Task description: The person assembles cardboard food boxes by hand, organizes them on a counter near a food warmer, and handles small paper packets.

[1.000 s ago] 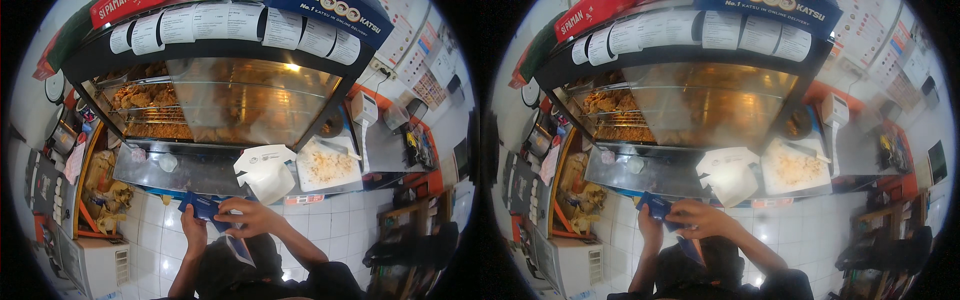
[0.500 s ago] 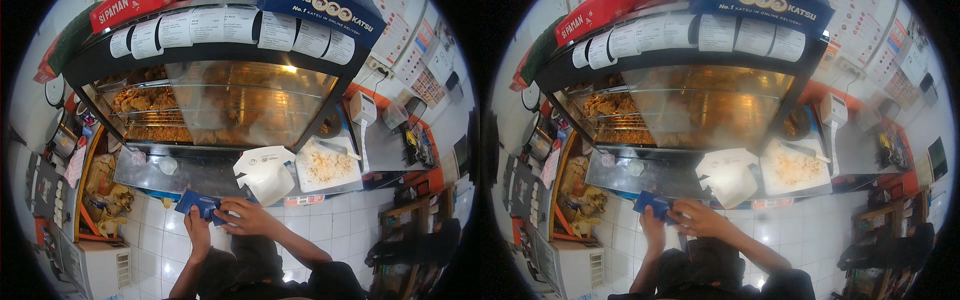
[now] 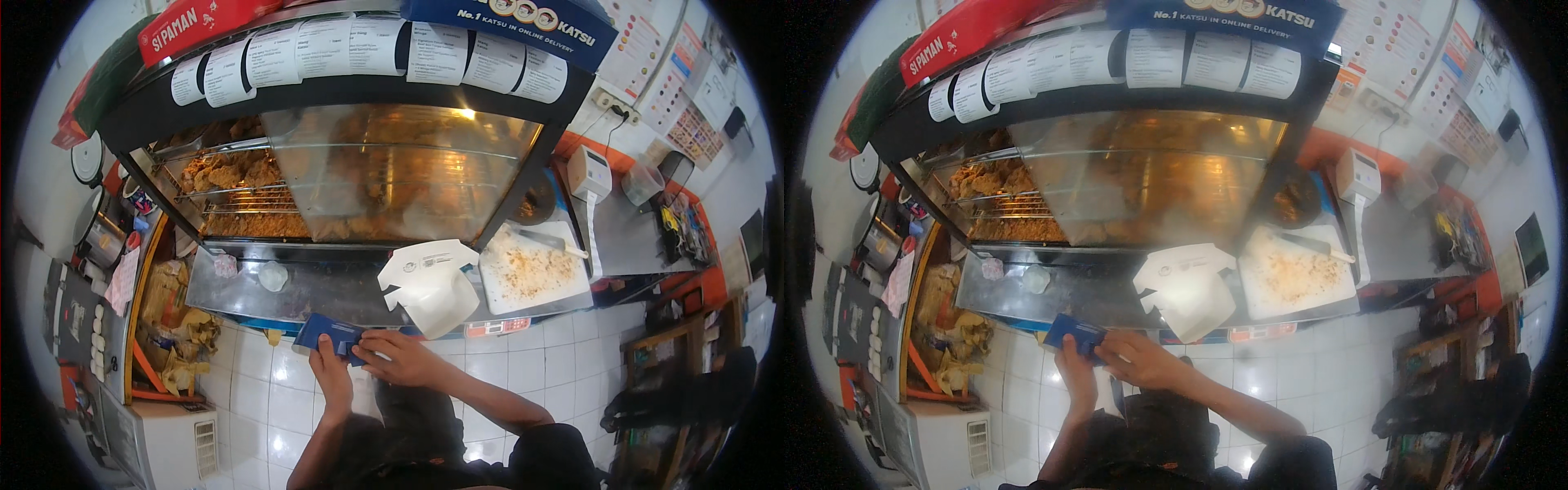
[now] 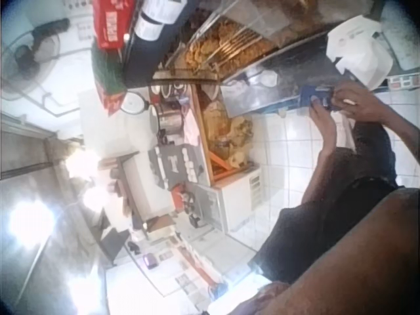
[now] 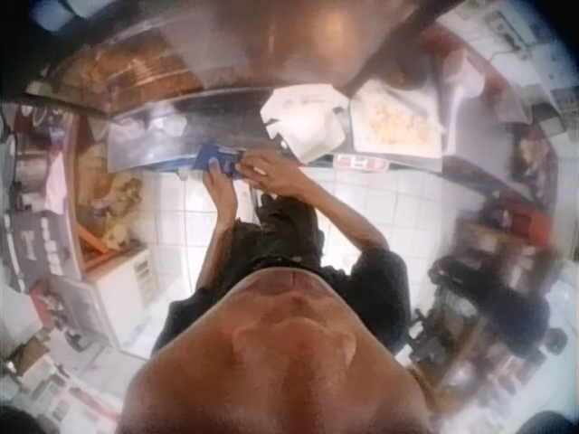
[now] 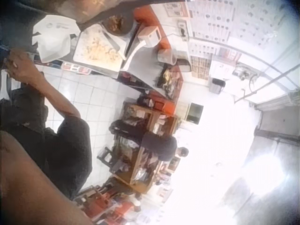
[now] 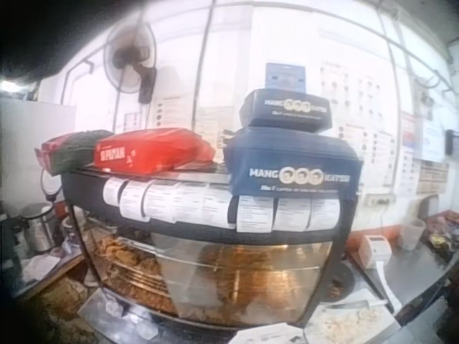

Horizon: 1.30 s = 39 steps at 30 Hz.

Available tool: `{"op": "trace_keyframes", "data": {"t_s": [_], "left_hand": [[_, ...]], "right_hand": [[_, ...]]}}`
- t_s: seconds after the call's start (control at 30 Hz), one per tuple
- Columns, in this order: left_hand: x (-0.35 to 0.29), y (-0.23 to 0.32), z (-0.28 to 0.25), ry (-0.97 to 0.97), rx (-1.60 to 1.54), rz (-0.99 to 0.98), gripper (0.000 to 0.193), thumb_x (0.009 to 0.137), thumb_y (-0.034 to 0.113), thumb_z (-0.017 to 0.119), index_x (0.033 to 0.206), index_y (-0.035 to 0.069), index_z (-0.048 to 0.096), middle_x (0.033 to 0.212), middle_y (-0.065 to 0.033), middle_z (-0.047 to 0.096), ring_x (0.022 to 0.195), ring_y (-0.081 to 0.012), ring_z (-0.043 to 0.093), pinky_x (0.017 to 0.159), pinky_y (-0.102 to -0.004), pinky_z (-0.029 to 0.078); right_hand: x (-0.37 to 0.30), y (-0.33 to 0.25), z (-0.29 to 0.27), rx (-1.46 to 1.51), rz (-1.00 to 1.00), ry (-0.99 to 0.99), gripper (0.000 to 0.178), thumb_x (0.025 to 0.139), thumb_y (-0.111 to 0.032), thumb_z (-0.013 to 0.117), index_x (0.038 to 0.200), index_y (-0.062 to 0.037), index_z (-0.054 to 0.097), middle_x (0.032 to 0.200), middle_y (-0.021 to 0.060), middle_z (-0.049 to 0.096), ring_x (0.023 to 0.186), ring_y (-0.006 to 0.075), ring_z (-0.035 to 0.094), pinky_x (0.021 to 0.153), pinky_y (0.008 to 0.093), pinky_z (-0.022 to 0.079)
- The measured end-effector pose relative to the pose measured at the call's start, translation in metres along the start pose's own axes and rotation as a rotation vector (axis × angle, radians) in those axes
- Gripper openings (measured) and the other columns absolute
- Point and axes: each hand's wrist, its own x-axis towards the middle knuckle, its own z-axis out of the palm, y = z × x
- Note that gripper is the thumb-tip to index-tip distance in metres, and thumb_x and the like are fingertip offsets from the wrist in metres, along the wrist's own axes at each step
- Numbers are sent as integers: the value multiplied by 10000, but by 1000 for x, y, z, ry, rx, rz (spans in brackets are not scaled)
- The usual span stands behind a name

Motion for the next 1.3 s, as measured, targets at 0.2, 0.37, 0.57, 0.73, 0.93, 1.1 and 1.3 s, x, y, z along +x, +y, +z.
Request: {"op": "trace_keyframes", "data": {"t_s": [0.2, 0.37, 0.57, 0.73, 0.93, 1.1, 1.3], "left_hand": [[-7, 4, 8, 41, -24, 6, 368, 1057, 378, 484, 1152, 25, 533, 988, -43, 571, 834, -108, 542, 683, -257, 456], [-2, -2, -1, 46, 22, -42, 343, 1050, 389, 488, 1128, 61, 552, 964, -10, 549, 762, -73, 473, 611, -242, 382], [-10, -4, 2, 75, 45, -18, 367, 1025, 428, 521, 1080, 65, 540, 860, 18, 502, 678, -54, 418, 573, -236, 361], [-15, -5, 13, 73, -89, -28, 240, 1035, 335, 540, 1050, 96, 557, 783, 50, 486, 603, -17, 389, 504, -195, 312], [-8, -10, 8, 56, -115, -77, 212, 1034, 255, 551, 962, 65, 609, 776, 31, 548, 613, -33, 434, 535, -215, 343], [-11, -28, -6, -36, 27, -83, 310, 1038, 273, 499, 914, 22, 633, 824, -41, 609, 771, -129, 559, 689, -289, 438], [-8, -39, -19, -130, -179, -185, 222, 1007, 226, 549, 1040, 15, 610, 967, -72, 660, 865, -169, 653, 794, -310, 532]], "right_hand": [[-8, -2, 1, -81, -69, 34, 474, 808, -113, 767, 1255, -21, 641, 1184, 125, 623, 1180, 315, 598, 942, 409, 544], [-14, 2, 10, -80, -111, -31, 455, 795, -92, 748, 1234, -23, 648, 1267, 139, 611, 1246, 325, 577, 972, 409, 537], [-18, 10, 11, -52, -201, -41, 413, 796, -36, 694, 1203, 16, 642, 1269, 149, 620, 1242, 336, 583, 1029, 423, 516], [-5, 7, 5, -92, -175, 9, 423, 777, -46, 701, 1192, 15, 651, 1244, 146, 629, 1225, 328, 589, 1011, 414, 527], [5, 5, 7, -6, -103, 49, 378, 763, -57, 690, 1137, -2, 666, 1206, 138, 635, 1180, 310, 601, 976, 400, 538], [-4, 17, 14, 28, -42, 24, 346, 762, -87, 765, 1089, -9, 682, 1181, 98, 648, 1149, 286, 611, 930, 381, 558], [-2, 19, 13, 167, 66, 34, 285, 783, -49, 707, 1067, -44, 683, 1177, 88, 660, 1155, 293, 605, 987, 406, 510]]}}
